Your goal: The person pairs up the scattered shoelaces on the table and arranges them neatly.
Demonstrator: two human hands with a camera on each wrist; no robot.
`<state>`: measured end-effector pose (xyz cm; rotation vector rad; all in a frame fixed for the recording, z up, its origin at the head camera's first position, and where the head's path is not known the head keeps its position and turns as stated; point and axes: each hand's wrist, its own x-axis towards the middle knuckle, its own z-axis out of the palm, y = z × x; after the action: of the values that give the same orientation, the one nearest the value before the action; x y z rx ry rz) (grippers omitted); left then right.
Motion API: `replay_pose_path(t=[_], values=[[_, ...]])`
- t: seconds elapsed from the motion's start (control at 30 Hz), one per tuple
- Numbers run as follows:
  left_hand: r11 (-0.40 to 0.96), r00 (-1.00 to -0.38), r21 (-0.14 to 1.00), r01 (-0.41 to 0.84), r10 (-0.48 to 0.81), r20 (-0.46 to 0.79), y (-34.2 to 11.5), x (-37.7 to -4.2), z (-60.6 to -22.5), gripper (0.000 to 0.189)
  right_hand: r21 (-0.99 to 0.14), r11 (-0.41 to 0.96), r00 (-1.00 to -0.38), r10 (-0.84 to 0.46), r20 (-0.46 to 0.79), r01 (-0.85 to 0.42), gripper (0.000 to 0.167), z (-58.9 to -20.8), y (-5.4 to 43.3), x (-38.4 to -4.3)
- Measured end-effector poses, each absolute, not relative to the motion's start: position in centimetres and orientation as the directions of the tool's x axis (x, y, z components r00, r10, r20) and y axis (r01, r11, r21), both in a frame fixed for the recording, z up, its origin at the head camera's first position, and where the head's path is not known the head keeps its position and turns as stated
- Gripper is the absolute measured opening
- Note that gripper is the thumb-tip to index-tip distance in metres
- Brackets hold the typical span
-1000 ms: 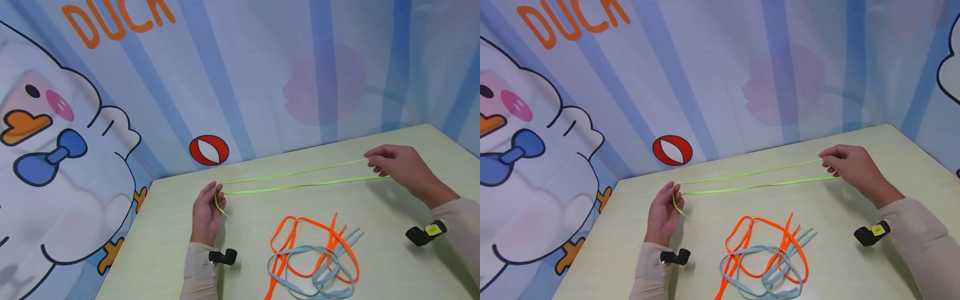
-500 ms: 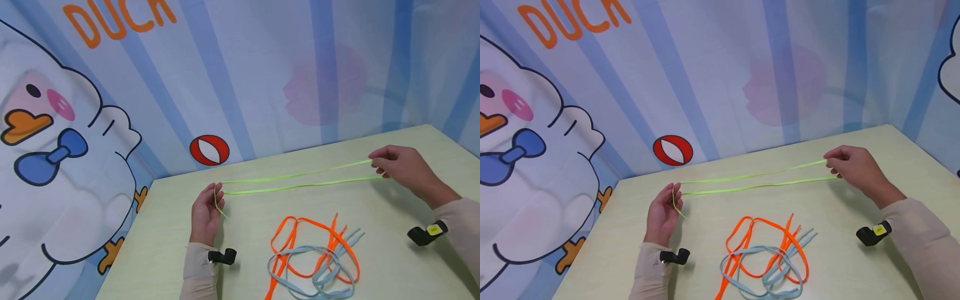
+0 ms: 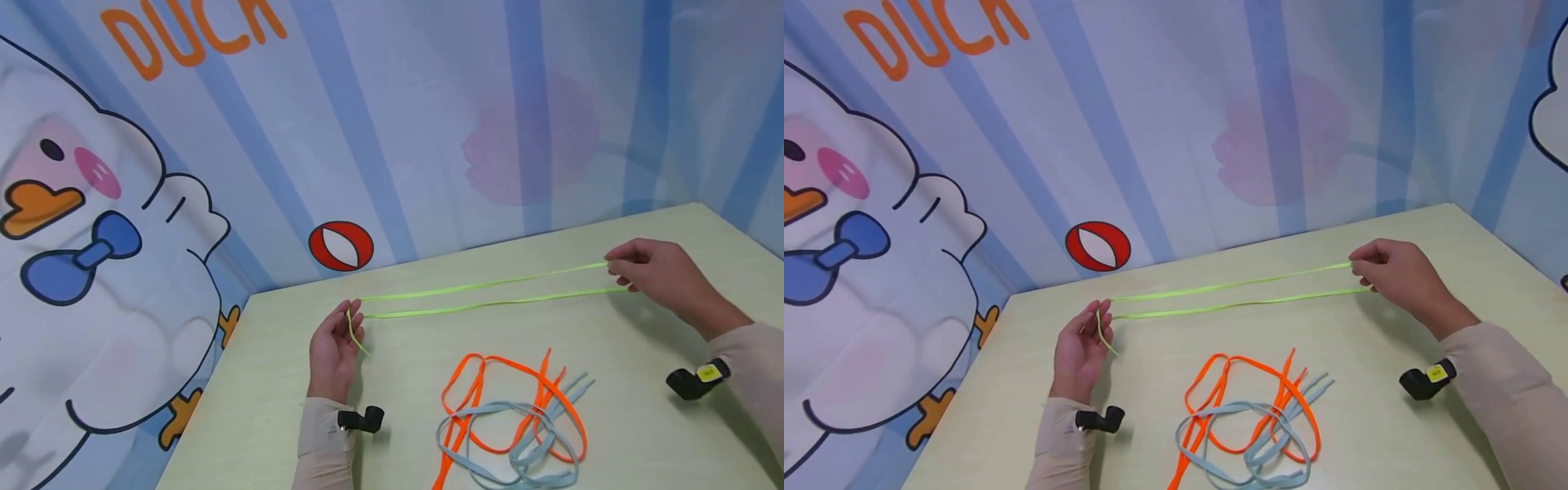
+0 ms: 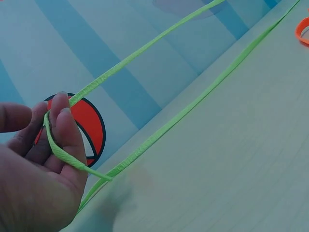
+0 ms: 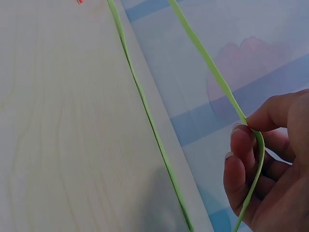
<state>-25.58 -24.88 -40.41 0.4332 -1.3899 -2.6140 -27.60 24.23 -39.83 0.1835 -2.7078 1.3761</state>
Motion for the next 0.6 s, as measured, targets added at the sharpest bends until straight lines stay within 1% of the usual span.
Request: replay_pose_path(t=[0.23, 0.6], values=[[-0.564, -0.947, 0.825, -0.001, -0.264, -0.182, -25.14, -25.55, -40.35, 0.033, -0.790, 0.598, -0.990, -0.051, 0.133, -0.137, 0.040, -39.69, 24.12, -27.64], [-0.573, -0.946, 0.820, -0.015, -0.258, -0.197, -25.29, -25.57, -40.24, 0.035, -0.778, 0.616, -0.992, -0.048, 0.120, -0.124, 0.043, -39.95, 24.62, -27.98]])
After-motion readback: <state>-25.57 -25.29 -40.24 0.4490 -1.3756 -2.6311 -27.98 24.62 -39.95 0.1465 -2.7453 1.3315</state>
